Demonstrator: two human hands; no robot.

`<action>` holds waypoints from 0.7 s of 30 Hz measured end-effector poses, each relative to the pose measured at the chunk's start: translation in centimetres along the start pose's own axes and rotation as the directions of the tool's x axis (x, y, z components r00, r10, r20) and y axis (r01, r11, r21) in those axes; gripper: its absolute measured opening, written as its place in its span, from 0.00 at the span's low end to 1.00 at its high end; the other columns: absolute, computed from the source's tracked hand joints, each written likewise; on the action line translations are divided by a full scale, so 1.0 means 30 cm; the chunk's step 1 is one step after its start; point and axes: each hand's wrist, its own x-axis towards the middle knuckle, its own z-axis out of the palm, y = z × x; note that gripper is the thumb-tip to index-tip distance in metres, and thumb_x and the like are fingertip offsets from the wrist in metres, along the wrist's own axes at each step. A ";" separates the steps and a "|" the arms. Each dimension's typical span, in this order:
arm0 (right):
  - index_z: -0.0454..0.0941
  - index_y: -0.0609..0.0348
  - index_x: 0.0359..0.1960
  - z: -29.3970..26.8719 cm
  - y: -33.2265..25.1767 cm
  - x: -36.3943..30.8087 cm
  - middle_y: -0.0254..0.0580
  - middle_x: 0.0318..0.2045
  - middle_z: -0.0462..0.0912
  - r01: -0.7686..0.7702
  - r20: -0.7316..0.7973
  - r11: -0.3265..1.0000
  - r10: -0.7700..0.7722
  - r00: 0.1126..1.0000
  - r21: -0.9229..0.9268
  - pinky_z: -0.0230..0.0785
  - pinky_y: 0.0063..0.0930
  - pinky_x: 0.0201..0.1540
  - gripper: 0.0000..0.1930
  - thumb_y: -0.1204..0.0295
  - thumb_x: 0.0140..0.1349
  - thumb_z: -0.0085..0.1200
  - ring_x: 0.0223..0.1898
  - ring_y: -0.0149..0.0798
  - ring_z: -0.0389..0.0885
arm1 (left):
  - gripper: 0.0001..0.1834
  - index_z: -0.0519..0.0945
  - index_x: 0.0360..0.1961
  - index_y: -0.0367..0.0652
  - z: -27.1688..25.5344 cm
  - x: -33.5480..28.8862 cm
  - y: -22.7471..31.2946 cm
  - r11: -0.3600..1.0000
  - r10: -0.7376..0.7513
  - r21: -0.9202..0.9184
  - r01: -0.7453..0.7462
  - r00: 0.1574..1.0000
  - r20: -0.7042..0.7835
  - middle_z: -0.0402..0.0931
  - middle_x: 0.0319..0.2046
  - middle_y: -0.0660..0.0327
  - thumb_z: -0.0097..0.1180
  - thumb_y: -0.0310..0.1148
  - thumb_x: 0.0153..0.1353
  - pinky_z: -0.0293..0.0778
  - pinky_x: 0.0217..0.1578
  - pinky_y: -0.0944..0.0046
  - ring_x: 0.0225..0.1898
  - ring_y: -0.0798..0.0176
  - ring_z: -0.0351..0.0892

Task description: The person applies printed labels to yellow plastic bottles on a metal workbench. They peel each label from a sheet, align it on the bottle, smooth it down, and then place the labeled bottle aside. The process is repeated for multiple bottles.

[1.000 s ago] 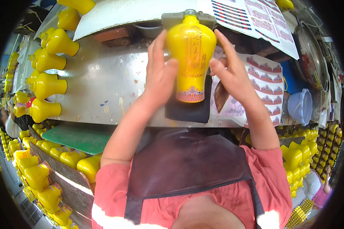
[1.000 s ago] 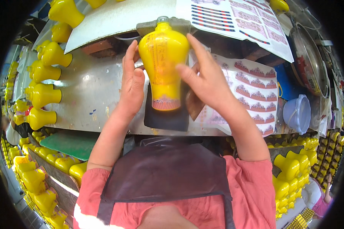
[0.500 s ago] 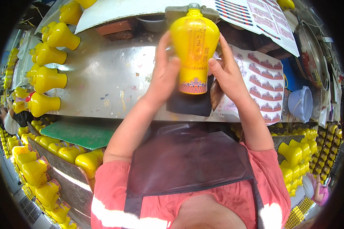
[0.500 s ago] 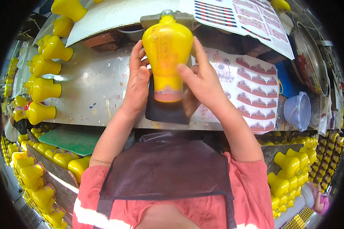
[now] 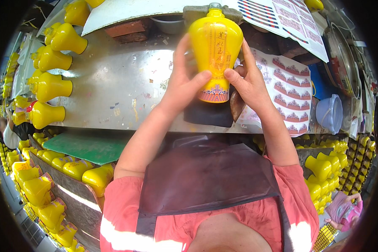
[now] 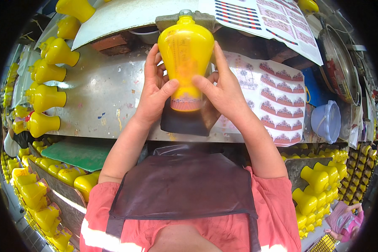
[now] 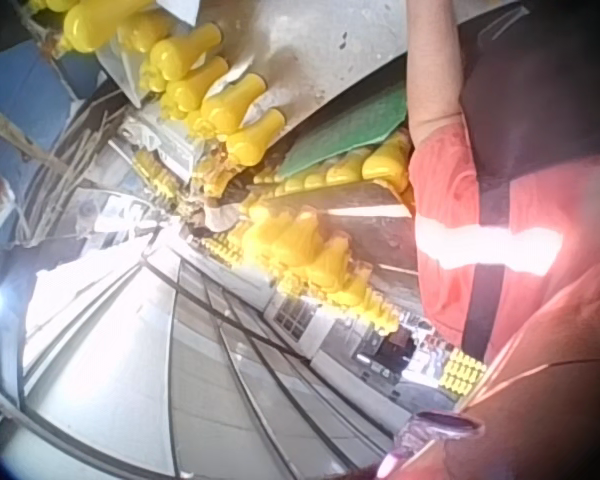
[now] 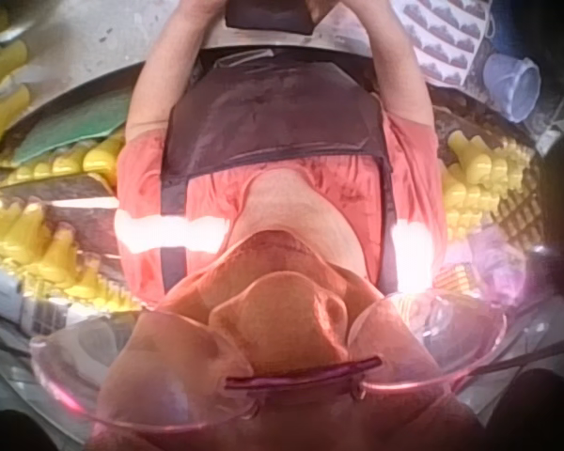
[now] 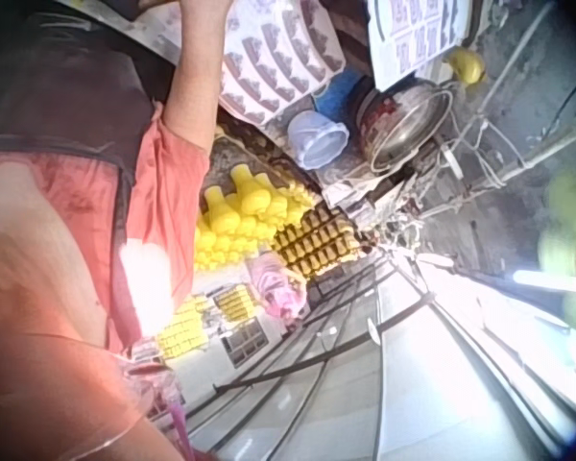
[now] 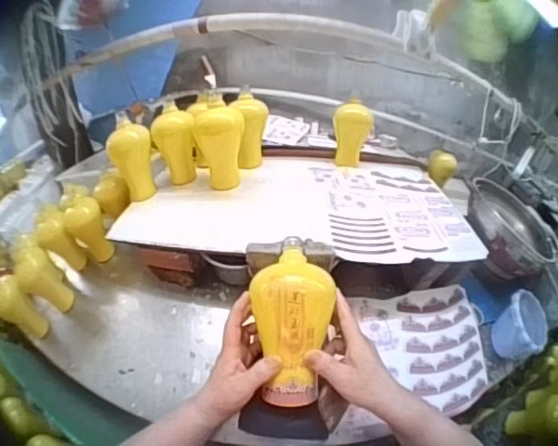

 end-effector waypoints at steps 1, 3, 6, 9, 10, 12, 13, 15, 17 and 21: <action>0.45 0.59 0.81 0.000 0.004 0.001 0.58 0.69 0.71 0.001 -0.001 1.000 -0.001 1.000 0.028 0.76 0.24 0.37 0.48 0.64 0.65 0.63 0.32 0.28 0.80 | 0.51 0.44 0.81 0.51 -0.002 0.001 0.000 1.000 0.002 0.004 -0.002 1.000 0.000 0.53 0.74 0.53 0.63 0.40 0.65 0.64 0.69 0.52 0.68 0.55 0.63; 0.45 0.60 0.81 -0.002 0.010 0.003 0.58 0.69 0.71 0.003 -0.004 0.996 -0.003 1.000 0.084 0.76 0.24 0.37 0.49 0.63 0.65 0.63 0.32 0.29 0.81 | 0.51 0.45 0.81 0.51 -0.008 0.006 -0.001 1.000 -0.013 -0.013 0.013 1.000 -0.013 0.53 0.74 0.54 0.63 0.43 0.66 0.64 0.69 0.53 0.68 0.55 0.63; 0.45 0.61 0.80 0.000 0.014 0.003 0.58 0.67 0.73 -0.014 -0.004 0.997 0.014 1.000 0.074 0.76 0.25 0.38 0.49 0.62 0.65 0.63 0.32 0.29 0.81 | 0.50 0.45 0.80 0.49 -0.004 0.008 0.003 0.999 -0.012 -0.051 0.011 1.000 -0.024 0.54 0.74 0.52 0.65 0.39 0.66 0.66 0.69 0.50 0.70 0.53 0.62; 0.44 0.62 0.80 0.004 0.009 0.001 0.58 0.66 0.74 0.030 -0.022 1.000 -0.030 0.999 -0.006 0.76 0.25 0.37 0.49 0.62 0.65 0.63 0.32 0.29 0.81 | 0.50 0.47 0.79 0.48 0.010 0.005 0.009 0.998 -0.037 -0.060 0.034 0.998 -0.050 0.55 0.73 0.51 0.67 0.35 0.64 0.69 0.68 0.49 0.71 0.51 0.63; 0.44 0.62 0.80 0.005 0.006 -0.001 0.58 0.66 0.74 0.011 -0.031 1.000 -0.011 0.999 -0.003 0.76 0.25 0.37 0.49 0.62 0.65 0.63 0.32 0.29 0.81 | 0.50 0.47 0.79 0.48 0.013 0.005 0.011 0.997 -0.051 -0.057 0.048 0.997 -0.062 0.55 0.73 0.51 0.68 0.35 0.64 0.69 0.67 0.49 0.70 0.51 0.64; 0.44 0.62 0.80 0.006 0.002 -0.003 0.59 0.66 0.74 -0.011 -0.019 1.000 0.010 1.000 -0.024 0.76 0.25 0.37 0.49 0.63 0.65 0.63 0.32 0.29 0.81 | 0.50 0.49 0.78 0.47 0.014 0.009 0.015 0.999 -0.031 -0.025 0.029 0.997 -0.065 0.56 0.73 0.51 0.69 0.34 0.63 0.70 0.66 0.49 0.70 0.51 0.65; 0.44 0.62 0.80 0.006 0.000 -0.004 0.59 0.67 0.73 -0.016 -0.009 1.000 0.016 1.000 -0.014 0.76 0.25 0.37 0.49 0.63 0.65 0.63 0.32 0.30 0.81 | 0.50 0.49 0.78 0.47 0.013 0.011 0.016 1.000 -0.021 -0.014 0.020 0.997 -0.072 0.56 0.73 0.52 0.69 0.33 0.62 0.71 0.66 0.49 0.69 0.52 0.66; 0.44 0.62 0.80 0.005 -0.002 -0.005 0.60 0.67 0.72 -0.001 -0.015 1.000 0.001 1.000 -0.022 0.76 0.26 0.37 0.49 0.64 0.65 0.63 0.32 0.30 0.81 | 0.50 0.50 0.78 0.47 0.011 0.014 0.016 1.000 -0.019 -0.008 0.019 0.997 -0.071 0.56 0.73 0.52 0.70 0.33 0.62 0.71 0.66 0.49 0.69 0.52 0.66; 0.44 0.62 0.80 0.003 -0.002 -0.005 0.60 0.68 0.72 0.005 -0.013 1.000 -0.005 1.000 -0.001 0.77 0.26 0.37 0.49 0.64 0.65 0.63 0.33 0.30 0.81 | 0.50 0.50 0.78 0.47 0.011 0.014 0.015 1.000 -0.022 -0.012 0.022 0.997 -0.076 0.56 0.73 0.52 0.70 0.33 0.61 0.71 0.66 0.49 0.70 0.51 0.66; 0.44 0.62 0.80 0.004 0.001 -0.005 0.60 0.68 0.71 0.002 -0.009 1.000 -0.002 1.000 0.005 0.77 0.26 0.38 0.49 0.64 0.65 0.63 0.33 0.30 0.82 | 0.51 0.51 0.78 0.47 0.011 0.013 0.010 0.999 -0.033 -0.028 0.031 0.996 -0.083 0.55 0.73 0.53 0.70 0.33 0.60 0.71 0.66 0.49 0.70 0.51 0.66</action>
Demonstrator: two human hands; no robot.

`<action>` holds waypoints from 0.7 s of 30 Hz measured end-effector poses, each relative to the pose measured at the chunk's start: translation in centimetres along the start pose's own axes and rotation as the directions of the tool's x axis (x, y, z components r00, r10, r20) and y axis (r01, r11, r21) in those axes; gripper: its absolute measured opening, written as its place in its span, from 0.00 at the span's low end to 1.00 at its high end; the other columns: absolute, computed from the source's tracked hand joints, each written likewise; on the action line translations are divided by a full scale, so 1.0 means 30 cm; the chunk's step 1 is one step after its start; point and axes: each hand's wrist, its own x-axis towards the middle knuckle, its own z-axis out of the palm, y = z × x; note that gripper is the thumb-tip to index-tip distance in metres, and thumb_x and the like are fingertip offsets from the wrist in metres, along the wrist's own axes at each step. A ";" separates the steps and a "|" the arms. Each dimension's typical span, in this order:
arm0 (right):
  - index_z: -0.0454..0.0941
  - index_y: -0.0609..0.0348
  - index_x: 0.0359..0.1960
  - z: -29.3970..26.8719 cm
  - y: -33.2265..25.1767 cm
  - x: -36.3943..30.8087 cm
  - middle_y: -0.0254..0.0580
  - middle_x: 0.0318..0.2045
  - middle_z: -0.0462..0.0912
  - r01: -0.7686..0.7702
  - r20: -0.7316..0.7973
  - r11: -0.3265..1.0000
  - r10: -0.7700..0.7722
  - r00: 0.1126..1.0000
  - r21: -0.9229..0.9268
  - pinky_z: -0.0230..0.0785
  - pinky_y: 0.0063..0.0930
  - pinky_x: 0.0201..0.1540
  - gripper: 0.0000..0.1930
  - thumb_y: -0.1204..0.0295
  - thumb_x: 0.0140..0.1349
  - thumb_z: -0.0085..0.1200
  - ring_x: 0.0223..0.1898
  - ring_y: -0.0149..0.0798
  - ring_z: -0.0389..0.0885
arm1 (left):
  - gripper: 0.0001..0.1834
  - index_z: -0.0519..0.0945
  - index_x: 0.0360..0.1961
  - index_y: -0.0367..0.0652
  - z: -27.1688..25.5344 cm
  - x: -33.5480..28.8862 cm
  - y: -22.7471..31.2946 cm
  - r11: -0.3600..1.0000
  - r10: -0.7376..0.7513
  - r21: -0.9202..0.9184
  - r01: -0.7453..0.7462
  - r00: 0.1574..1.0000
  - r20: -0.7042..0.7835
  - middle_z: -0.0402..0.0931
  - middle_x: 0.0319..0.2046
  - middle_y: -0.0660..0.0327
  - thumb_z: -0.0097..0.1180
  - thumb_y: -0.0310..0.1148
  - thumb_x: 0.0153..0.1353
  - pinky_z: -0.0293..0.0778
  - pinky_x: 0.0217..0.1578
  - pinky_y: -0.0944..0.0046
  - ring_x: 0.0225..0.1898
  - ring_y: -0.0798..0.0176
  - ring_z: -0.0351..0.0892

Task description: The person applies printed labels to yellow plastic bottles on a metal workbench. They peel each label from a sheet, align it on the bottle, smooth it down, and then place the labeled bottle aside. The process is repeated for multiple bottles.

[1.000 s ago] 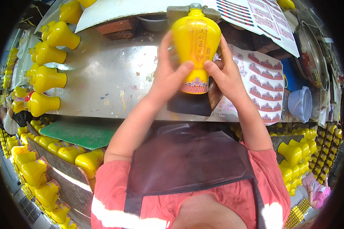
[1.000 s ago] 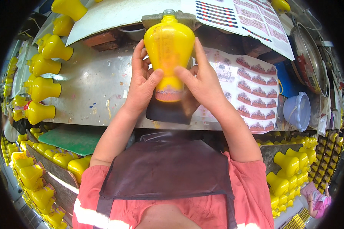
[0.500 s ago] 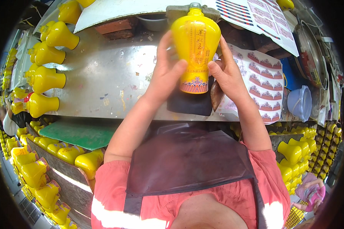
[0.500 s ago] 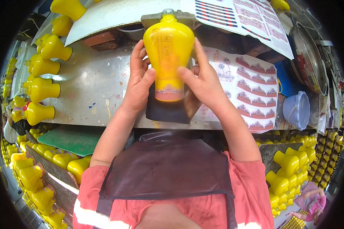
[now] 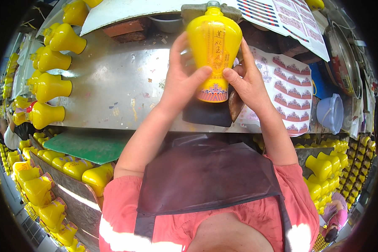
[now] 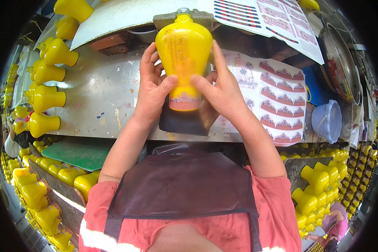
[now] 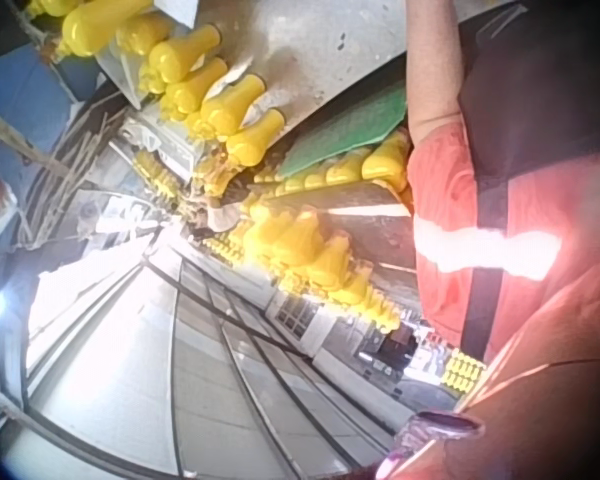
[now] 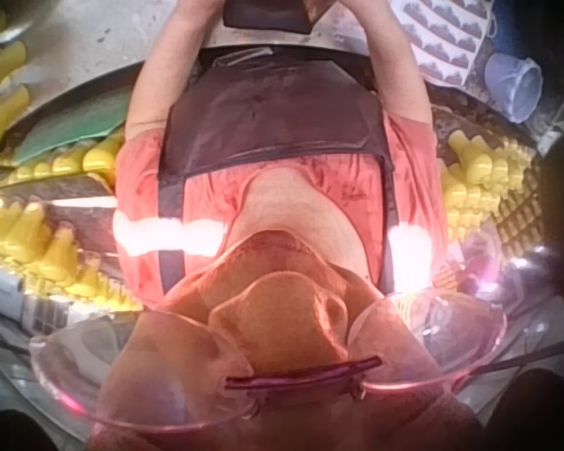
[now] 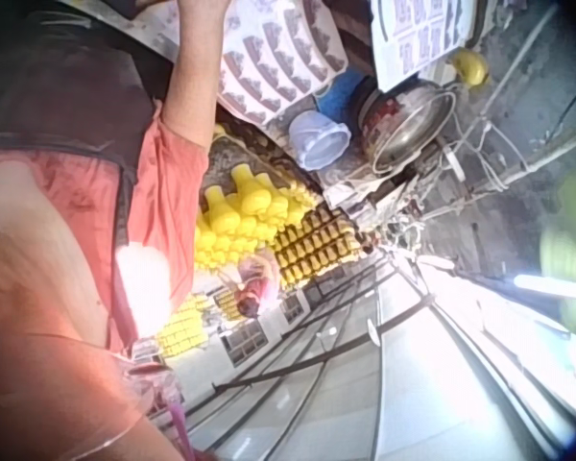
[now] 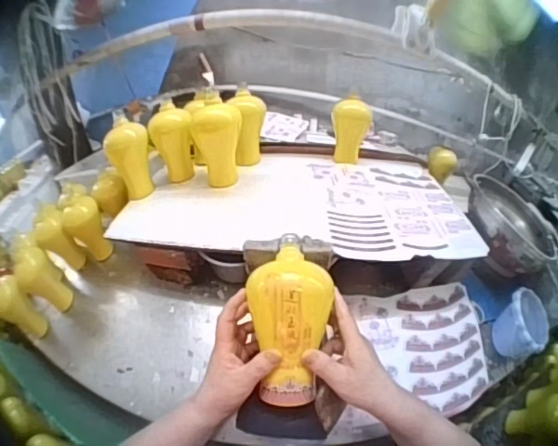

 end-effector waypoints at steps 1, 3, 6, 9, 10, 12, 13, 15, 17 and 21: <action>0.44 0.62 0.80 0.000 0.000 0.000 0.60 0.69 0.70 0.002 0.003 1.000 -0.002 1.000 0.004 0.77 0.26 0.38 0.49 0.64 0.64 0.63 0.33 0.30 0.82 | 0.51 0.51 0.78 0.47 0.000 0.000 -0.001 1.000 0.003 -0.008 -0.003 1.000 -0.001 0.55 0.73 0.53 0.71 0.33 0.60 0.71 0.66 0.49 0.70 0.51 0.65; 0.45 0.62 0.80 0.001 -0.001 0.000 0.60 0.69 0.70 0.017 -0.007 1.000 -0.017 1.000 -0.017 0.77 0.25 0.38 0.49 0.65 0.64 0.63 0.33 0.30 0.81 | 0.51 0.51 0.78 0.47 -0.001 0.002 -0.001 1.000 0.003 0.012 -0.003 1.000 -0.001 0.55 0.73 0.53 0.70 0.32 0.60 0.71 0.66 0.49 0.70 0.51 0.65; 0.45 0.62 0.80 -0.003 -0.002 0.001 0.60 0.70 0.69 0.021 0.005 1.000 -0.021 1.000 0.012 0.77 0.25 0.39 0.49 0.65 0.64 0.64 0.33 0.29 0.81 | 0.51 0.51 0.78 0.47 -0.002 0.004 0.000 1.000 0.005 0.019 -0.005 1.000 -0.002 0.55 0.73 0.52 0.70 0.32 0.60 0.71 0.66 0.49 0.70 0.51 0.65; 0.45 0.62 0.80 -0.006 0.000 0.001 0.60 0.70 0.69 0.002 0.021 1.000 -0.003 1.000 0.021 0.77 0.25 0.39 0.50 0.66 0.63 0.64 0.33 0.29 0.81 | 0.51 0.51 0.78 0.47 -0.002 0.003 0.000 1.000 0.000 0.013 0.000 1.000 -0.006 0.54 0.73 0.52 0.70 0.31 0.60 0.71 0.66 0.49 0.70 0.51 0.65; 0.45 0.62 0.80 -0.006 0.002 0.001 0.60 0.70 0.69 -0.003 0.016 0.999 0.003 1.000 0.037 0.77 0.25 0.39 0.50 0.66 0.63 0.64 0.33 0.29 0.81 | 0.51 0.51 0.78 0.47 -0.001 0.002 0.000 1.000 -0.005 0.007 0.005 1.000 -0.010 0.54 0.73 0.53 0.70 0.31 0.60 0.71 0.66 0.49 0.70 0.51 0.65; 0.45 0.62 0.80 -0.002 0.006 0.000 0.60 0.70 0.69 0.021 0.009 0.999 -0.022 1.000 0.033 0.77 0.25 0.39 0.50 0.66 0.63 0.64 0.33 0.29 0.81 | 0.51 0.51 0.78 0.47 -0.001 0.000 -0.001 1.000 -0.009 0.001 0.009 1.000 -0.010 0.54 0.73 0.52 0.70 0.30 0.59 0.71 0.66 0.49 0.70 0.51 0.65; 0.44 0.62 0.80 0.000 0.008 -0.001 0.60 0.70 0.69 0.002 0.013 0.999 -0.002 1.000 0.050 0.77 0.25 0.39 0.50 0.66 0.63 0.65 0.33 0.29 0.81 | 0.51 0.51 0.78 0.47 -0.001 -0.001 -0.001 1.000 -0.012 -0.004 0.012 1.000 -0.011 0.54 0.73 0.52 0.70 0.30 0.59 0.71 0.66 0.49 0.70 0.51 0.65; 0.44 0.62 0.80 0.004 0.010 -0.001 0.60 0.70 0.68 -0.002 0.013 0.998 0.002 1.000 0.064 0.76 0.25 0.39 0.51 0.66 0.62 0.65 0.33 0.28 0.81 | 0.51 0.51 0.78 0.47 -0.001 -0.001 -0.002 1.000 -0.019 0.002 0.019 1.000 -0.014 0.54 0.73 0.52 0.70 0.30 0.59 0.72 0.66 0.49 0.70 0.51 0.65; 0.46 0.62 0.80 0.000 0.004 0.004 0.56 0.65 0.73 0.020 -0.014 0.998 -0.020 1.000 0.055 0.75 0.24 0.38 0.49 0.67 0.63 0.65 0.32 0.27 0.80 | 0.51 0.51 0.78 0.46 -0.001 0.001 0.001 0.999 -0.020 0.028 0.021 1.000 -0.015 0.54 0.73 0.52 0.70 0.31 0.59 0.72 0.66 0.49 0.70 0.50 0.65; 0.57 0.61 0.76 -0.037 -0.047 0.042 0.44 0.50 0.80 -0.082 -0.075 0.978 0.098 0.992 0.190 0.72 0.20 0.33 0.41 0.69 0.63 0.64 0.28 0.24 0.77 | 0.54 0.48 0.78 0.46 0.003 0.005 0.023 0.998 -0.046 0.033 0.046 0.999 -0.006 0.55 0.72 0.49 0.71 0.33 0.58 0.71 0.66 0.48 0.71 0.49 0.64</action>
